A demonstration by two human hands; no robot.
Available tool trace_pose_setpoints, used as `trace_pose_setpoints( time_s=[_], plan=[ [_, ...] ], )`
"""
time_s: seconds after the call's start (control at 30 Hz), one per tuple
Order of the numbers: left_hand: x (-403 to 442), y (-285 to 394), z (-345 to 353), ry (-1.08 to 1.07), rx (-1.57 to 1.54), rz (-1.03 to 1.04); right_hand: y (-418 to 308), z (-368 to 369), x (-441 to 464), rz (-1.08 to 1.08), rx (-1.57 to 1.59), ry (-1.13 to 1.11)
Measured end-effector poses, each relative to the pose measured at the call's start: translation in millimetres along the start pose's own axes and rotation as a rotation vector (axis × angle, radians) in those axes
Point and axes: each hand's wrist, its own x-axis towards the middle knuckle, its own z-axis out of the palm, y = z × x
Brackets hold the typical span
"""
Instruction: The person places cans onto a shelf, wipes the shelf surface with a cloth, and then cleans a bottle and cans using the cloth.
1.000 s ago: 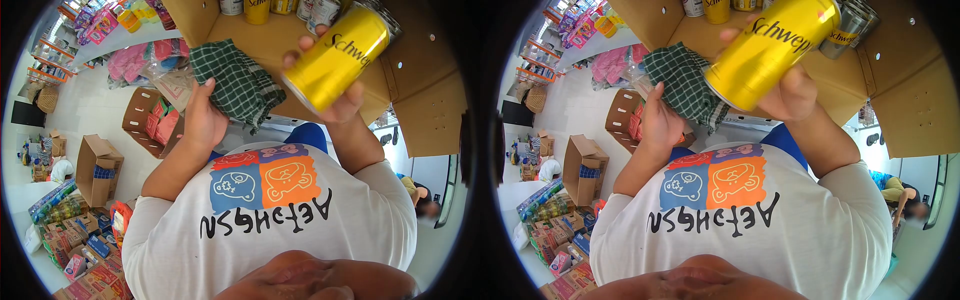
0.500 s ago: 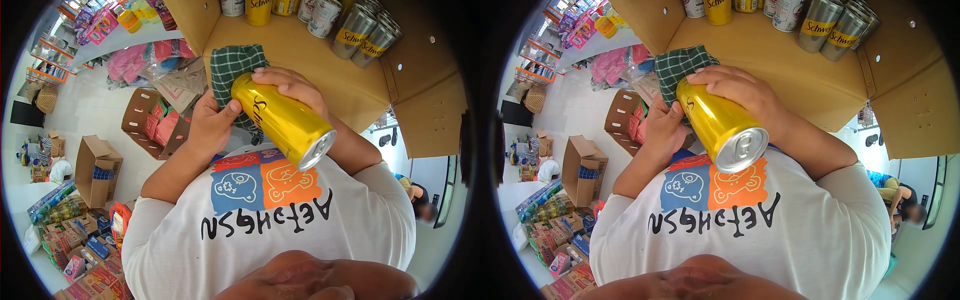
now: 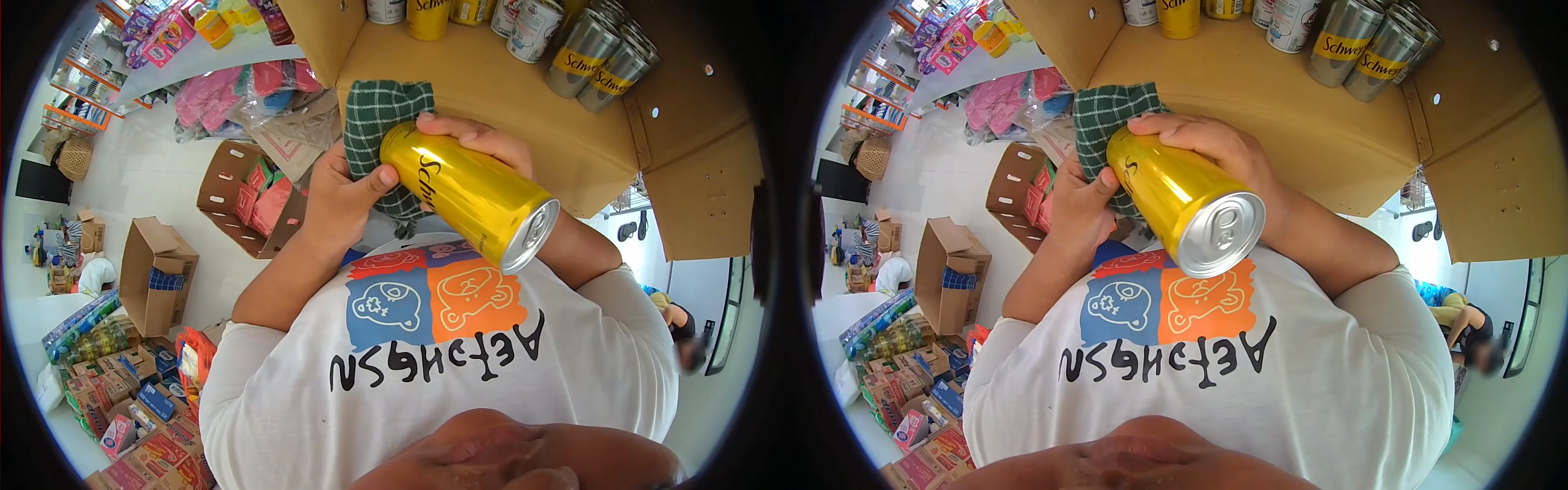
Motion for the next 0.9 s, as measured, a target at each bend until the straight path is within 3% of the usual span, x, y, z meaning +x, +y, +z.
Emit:
trace_pose_setpoints(
  time_s=[0.07, 0.13, 0.23, 0.3, 0.37, 0.43, 0.5, 0.63, 0.7, 0.77, 0.9],
  plan=[
    [-1.9, -3.4, 0.1, -0.019, -0.015, 0.009, 3.3, 3.5, -1.0, 0.033, 0.044, -0.002],
    [-3.2, -9.6, -3.9, -0.061, 0.155, 0.091, 15.1, 13.4, -0.1, -0.207, -0.126, 0.119],
    [-5.4, -3.9, 4.2, -0.109, 0.255, 0.175, 2.0, 24.5, -2.4, -0.2, -0.245, 0.186],
    [-6.9, 1.0, 7.8, -0.143, 0.339, 0.191, -7.8, 23.1, -4.7, -0.139, -0.227, 0.192],
    [-8.0, 2.2, 10.0, -0.18, 0.426, 0.212, -16.1, 20.9, -1.5, 0.056, -0.233, 0.261],
    [-8.1, -0.2, 15.3, -0.126, 0.557, 0.299, -18.5, 18.6, -0.9, 0.116, -0.329, 0.182],
    [-6.7, 3.7, 19.0, -0.154, 0.585, 0.315, -6.6, 36.1, -4.3, 0.132, 0.308, 0.518],
    [-5.0, 6.4, 15.7, -0.206, 0.874, 0.364, -4.0, 35.9, -3.9, 0.301, 0.684, 0.542],
    [-3.4, 8.0, 14.0, -0.221, 0.966, 0.423, -4.8, 36.7, 3.8, 0.27, 0.731, 0.524],
    [-0.7, 8.5, 11.6, -0.197, 1.179, 0.552, -5.2, 32.9, 5.5, 0.457, 0.95, 0.535],
    [2.9, 12.3, 11.2, -0.176, 1.464, 0.789, -4.8, 21.2, 17.4, 0.732, 1.098, 0.445]
  ],
)
